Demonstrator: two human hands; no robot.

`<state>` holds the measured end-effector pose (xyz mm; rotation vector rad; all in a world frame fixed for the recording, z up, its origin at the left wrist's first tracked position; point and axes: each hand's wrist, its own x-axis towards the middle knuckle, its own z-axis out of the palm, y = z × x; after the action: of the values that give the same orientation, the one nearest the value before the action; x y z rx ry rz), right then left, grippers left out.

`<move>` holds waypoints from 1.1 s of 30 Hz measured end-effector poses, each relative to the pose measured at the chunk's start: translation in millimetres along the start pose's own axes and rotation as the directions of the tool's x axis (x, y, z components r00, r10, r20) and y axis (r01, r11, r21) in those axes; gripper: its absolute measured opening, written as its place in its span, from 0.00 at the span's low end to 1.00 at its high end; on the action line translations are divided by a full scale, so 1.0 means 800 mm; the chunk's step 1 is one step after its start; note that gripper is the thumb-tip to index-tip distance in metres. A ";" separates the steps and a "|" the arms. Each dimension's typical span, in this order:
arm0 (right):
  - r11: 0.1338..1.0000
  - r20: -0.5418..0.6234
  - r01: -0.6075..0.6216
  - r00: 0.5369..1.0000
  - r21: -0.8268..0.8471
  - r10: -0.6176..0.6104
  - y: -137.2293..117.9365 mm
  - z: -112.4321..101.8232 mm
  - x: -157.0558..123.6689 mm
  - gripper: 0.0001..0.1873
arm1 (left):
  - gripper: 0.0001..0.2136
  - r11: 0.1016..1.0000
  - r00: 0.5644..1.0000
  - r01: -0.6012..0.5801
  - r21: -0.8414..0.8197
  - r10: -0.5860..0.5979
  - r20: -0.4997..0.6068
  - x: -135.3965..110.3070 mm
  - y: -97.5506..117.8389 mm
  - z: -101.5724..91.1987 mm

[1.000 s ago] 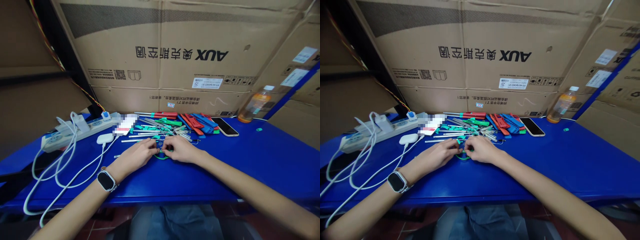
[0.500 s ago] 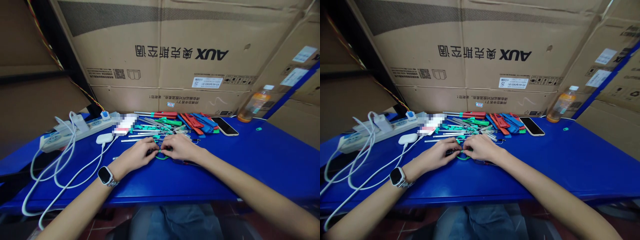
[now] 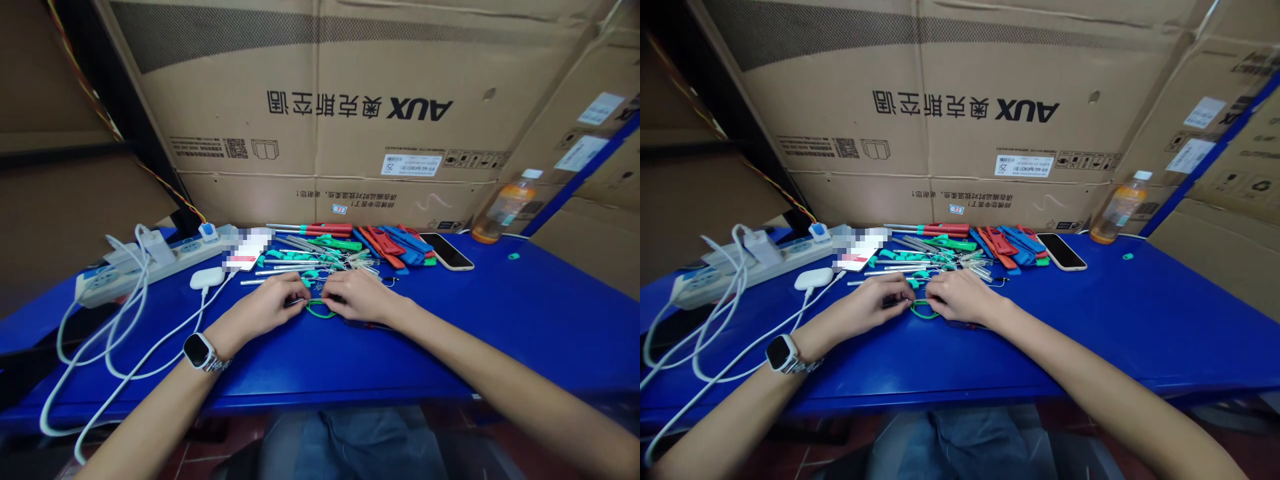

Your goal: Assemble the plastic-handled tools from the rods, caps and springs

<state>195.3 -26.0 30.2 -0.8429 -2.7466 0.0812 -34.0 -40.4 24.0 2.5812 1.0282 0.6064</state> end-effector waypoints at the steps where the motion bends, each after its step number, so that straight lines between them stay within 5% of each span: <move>1: 1.000 -0.007 -0.007 1.000 0.020 0.007 0.001 0.001 0.000 0.07 | 0.07 1.000 1.000 0.002 0.012 -0.002 -0.006 0.000 0.001 0.001; 11: 0.995 -0.007 -0.067 0.998 0.075 0.068 -0.001 -0.002 -0.003 0.07 | 0.10 0.986 0.999 -0.051 0.161 0.048 0.026 -0.004 0.004 0.000; 19: 0.936 -0.003 -0.224 0.972 0.271 0.234 0.004 0.007 -0.004 0.05 | 0.10 0.960 0.993 -0.108 0.259 0.093 0.070 -0.007 0.007 -0.004; 33: 0.957 -0.024 -0.212 0.975 0.197 0.221 -0.004 0.003 -0.005 0.04 | 0.09 0.936 0.988 -0.152 0.317 0.134 0.077 -0.008 0.010 -0.006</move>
<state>196.2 -31.2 27.5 -1.0708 -2.5427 0.3600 -36.0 -50.1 29.3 2.9604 0.9993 0.4276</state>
